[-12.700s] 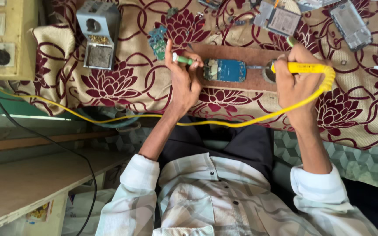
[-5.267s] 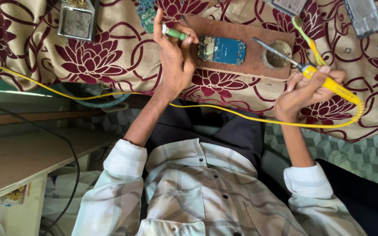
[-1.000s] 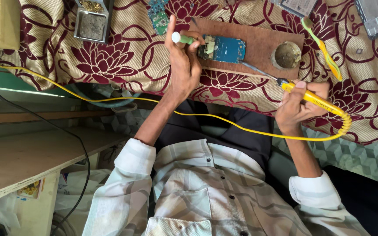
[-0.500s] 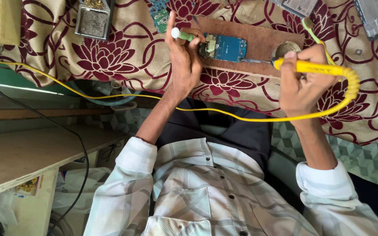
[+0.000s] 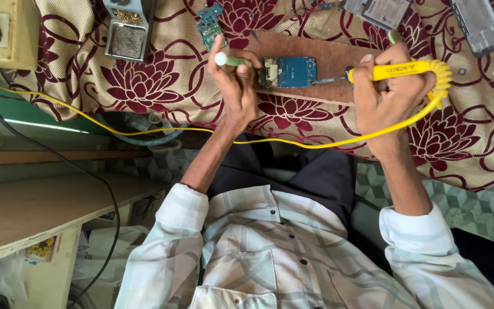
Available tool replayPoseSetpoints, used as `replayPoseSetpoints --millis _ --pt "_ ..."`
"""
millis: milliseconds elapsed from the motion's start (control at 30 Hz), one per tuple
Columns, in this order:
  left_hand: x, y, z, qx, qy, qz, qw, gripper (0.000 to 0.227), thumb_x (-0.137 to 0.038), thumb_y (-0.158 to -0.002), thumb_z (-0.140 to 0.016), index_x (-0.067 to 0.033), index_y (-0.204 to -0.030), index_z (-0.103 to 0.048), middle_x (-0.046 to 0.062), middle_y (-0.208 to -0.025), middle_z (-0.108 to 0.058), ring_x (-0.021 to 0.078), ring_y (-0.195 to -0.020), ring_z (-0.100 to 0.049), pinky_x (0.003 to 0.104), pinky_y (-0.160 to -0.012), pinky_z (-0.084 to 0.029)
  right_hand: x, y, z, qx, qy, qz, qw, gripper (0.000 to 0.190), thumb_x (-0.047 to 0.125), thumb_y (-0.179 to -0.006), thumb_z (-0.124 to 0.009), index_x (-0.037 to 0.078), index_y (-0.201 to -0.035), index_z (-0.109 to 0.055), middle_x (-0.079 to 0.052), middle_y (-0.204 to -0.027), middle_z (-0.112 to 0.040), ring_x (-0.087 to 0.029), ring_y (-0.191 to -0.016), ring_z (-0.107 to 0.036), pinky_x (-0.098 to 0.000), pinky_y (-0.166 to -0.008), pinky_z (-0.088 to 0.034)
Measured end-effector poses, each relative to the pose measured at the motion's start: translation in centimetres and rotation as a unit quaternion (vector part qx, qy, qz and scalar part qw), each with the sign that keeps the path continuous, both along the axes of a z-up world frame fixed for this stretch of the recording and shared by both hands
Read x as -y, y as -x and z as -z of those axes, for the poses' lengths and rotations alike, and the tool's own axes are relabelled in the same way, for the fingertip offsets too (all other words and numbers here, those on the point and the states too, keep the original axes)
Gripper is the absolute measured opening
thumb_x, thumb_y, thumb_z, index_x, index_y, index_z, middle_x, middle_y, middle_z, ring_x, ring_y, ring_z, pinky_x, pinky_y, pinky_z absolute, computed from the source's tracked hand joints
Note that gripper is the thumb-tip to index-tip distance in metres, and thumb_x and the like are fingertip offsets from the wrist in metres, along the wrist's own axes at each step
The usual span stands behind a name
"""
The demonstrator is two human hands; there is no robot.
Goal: The person solders components onto a blue circuit board using a soldering iron and solder wire. They repeatedly apply heat and solder to specific points on the board while holding it steady with a tool.
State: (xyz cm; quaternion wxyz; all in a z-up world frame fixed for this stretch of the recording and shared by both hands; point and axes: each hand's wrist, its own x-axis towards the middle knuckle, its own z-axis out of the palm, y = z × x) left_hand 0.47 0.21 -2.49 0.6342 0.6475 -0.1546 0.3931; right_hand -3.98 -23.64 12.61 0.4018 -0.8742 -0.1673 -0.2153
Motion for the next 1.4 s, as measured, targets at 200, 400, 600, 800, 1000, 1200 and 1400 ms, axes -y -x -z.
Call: replayPoseSetpoints --millis 200,400,600,800,1000,1200,1400 --pt "-0.4 0.4 0.1 -0.041 0.046 0.006 0.998 0.052 -0.034 -0.118 -0.036 -0.0153 -0.160 -0.013 0.006 -0.090 -0.064 0.0098 -0.063 -0.045 0.023 -0.055 -0.036 0.0 0.0 0.5 0.083 0.035 -0.007 0.996 0.035 -0.002 -0.114 -0.068 0.002 -0.087 -0.046 -0.005 -0.072 -0.044 -0.012 -0.063 -0.038 -0.0319 -0.064 -0.034" --pt "-0.3 1.0 -0.6 -0.028 -0.058 0.023 0.998 0.046 -0.031 -0.123 -0.032 -0.0180 -0.164 -0.014 0.006 -0.089 -0.063 0.0102 -0.065 -0.049 0.025 -0.065 -0.041 -0.5 -0.3 0.2 0.050 -0.050 -0.038 0.997 0.032 -0.005 -0.108 -0.067 0.000 -0.086 -0.046 -0.002 -0.068 -0.046 -0.006 -0.053 -0.041 -0.0272 -0.048 -0.029" --pt "-0.2 0.7 -0.9 -0.033 0.009 0.079 0.996 0.044 -0.025 -0.120 -0.031 -0.0139 -0.158 -0.011 0.009 -0.098 -0.064 0.0077 -0.064 -0.047 0.021 -0.056 -0.041 -0.8 -0.5 -0.2 0.072 -0.053 -0.037 0.995 0.035 -0.005 -0.107 -0.068 0.000 -0.080 -0.046 -0.003 -0.067 -0.045 -0.006 -0.054 -0.041 -0.0273 -0.050 -0.030" --pt "-0.3 0.9 -0.8 -0.034 -0.005 0.054 0.998 0.041 -0.016 -0.121 -0.029 -0.0147 -0.159 -0.013 0.010 -0.101 -0.063 0.0078 -0.062 -0.045 0.022 -0.058 -0.041 -0.5 -0.6 -0.2 0.071 -0.034 -0.012 0.997 0.033 -0.004 -0.106 -0.069 0.001 -0.082 -0.046 -0.003 -0.069 -0.045 -0.008 -0.053 -0.039 -0.0285 -0.050 -0.029" --pt "-0.2 0.7 -0.6 -0.040 -0.043 0.052 0.997 0.053 0.005 -0.113 -0.028 -0.0144 -0.159 -0.010 0.010 -0.104 -0.060 0.0087 -0.069 -0.044 0.021 -0.059 -0.040 -0.5 -0.8 -0.1 0.062 -0.033 -0.018 0.997 0.032 -0.004 -0.107 -0.068 0.001 -0.084 -0.046 -0.004 -0.067 -0.048 -0.008 -0.054 -0.043 -0.0283 -0.052 -0.031" --pt "0.0 0.4 -1.1 -0.044 -0.055 0.014 0.997 0.078 0.018 -0.093 -0.031 -0.0115 -0.161 -0.008 0.010 -0.106 -0.056 0.0168 -0.092 -0.057 0.028 -0.074 -0.050 -0.5 -0.7 -0.1 0.064 -0.033 -0.032 0.997 0.031 -0.005 -0.108 -0.064 0.000 -0.083 -0.047 -0.004 -0.068 -0.053 -0.007 -0.059 -0.049 -0.0276 -0.055 -0.035" --pt "-0.2 0.4 -1.3 -0.089 -0.034 0.020 0.995 0.077 0.021 -0.094 -0.032 -0.0092 -0.161 -0.010 0.009 -0.103 -0.059 0.0155 -0.085 -0.058 0.032 -0.077 -0.052 -0.8 -0.1 -0.6 0.039 -0.033 -0.011 0.999 0.032 -0.002 -0.107 -0.068 0.000 -0.083 -0.047 -0.004 -0.066 -0.050 -0.008 -0.053 -0.045 -0.0284 -0.050 -0.031"
